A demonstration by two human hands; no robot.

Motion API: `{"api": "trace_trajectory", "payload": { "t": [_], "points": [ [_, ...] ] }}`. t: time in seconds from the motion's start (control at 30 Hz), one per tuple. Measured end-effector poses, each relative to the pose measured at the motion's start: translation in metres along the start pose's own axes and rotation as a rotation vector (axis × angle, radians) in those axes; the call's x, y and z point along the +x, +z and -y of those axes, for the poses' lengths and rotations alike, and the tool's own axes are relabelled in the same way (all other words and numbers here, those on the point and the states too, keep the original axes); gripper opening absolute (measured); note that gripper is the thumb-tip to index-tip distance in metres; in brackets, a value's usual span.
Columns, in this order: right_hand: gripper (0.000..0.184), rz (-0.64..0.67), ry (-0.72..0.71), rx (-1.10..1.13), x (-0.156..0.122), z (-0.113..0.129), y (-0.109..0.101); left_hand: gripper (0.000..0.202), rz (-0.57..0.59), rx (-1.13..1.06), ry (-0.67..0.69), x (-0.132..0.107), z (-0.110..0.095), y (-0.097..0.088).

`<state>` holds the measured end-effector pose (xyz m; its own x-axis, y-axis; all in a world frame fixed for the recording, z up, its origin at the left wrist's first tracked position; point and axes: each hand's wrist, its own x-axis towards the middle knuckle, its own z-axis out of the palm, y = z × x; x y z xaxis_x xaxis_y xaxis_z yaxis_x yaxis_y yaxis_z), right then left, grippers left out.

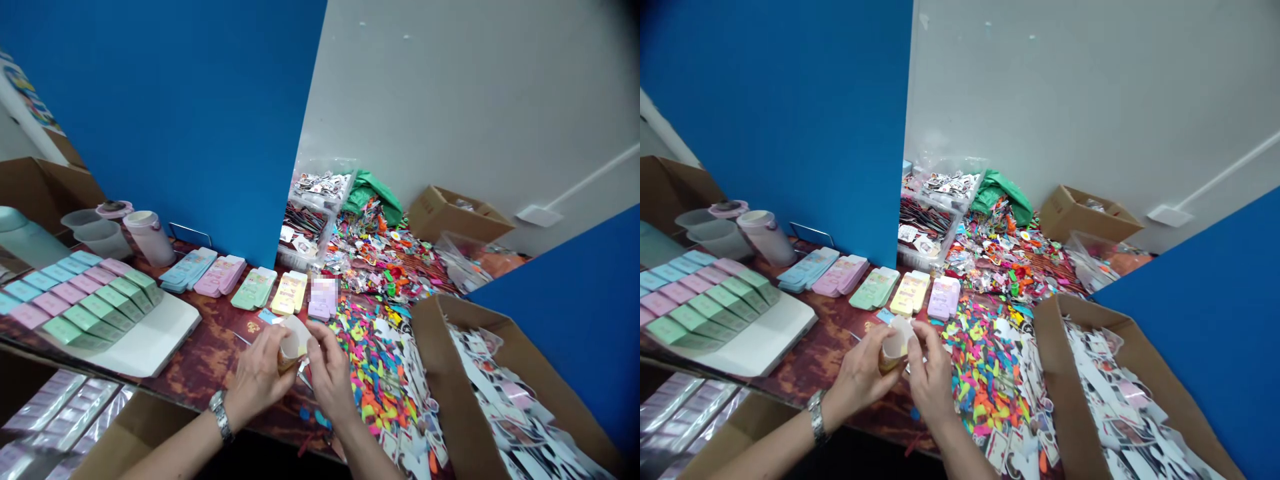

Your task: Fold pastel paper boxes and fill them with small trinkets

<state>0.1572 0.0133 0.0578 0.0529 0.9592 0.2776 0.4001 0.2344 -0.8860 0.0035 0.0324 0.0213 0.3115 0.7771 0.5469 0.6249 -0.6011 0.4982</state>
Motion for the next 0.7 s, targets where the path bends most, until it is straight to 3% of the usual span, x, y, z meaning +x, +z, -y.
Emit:
{"api": "trace_trajectory", "payload": {
  "t": [0.2, 0.33, 0.53, 0.7],
  "points": [
    [0.022, 0.131, 0.224, 0.326, 0.008, -0.004, 0.005, 0.059, 0.023, 0.054, 0.0, -0.01, 0.0, -0.002],
    [0.012, 0.156, 0.243, 0.267, 0.01, 0.001, 0.006, 0.077, 0.058, 0.042, -0.08, -0.014, 0.0, -0.001],
    [0.022, 0.111, -0.084, -0.121, -0.001, 0.014, 0.005, 0.093, 0.151, 0.133, -0.151, -0.015, -0.003, -0.002],
    [0.048, 0.012, -0.347, -0.281, -0.028, 0.003, 0.022, 0.096, 0.172, 0.285, -0.145, -0.012, -0.006, -0.004]
  ]
}}
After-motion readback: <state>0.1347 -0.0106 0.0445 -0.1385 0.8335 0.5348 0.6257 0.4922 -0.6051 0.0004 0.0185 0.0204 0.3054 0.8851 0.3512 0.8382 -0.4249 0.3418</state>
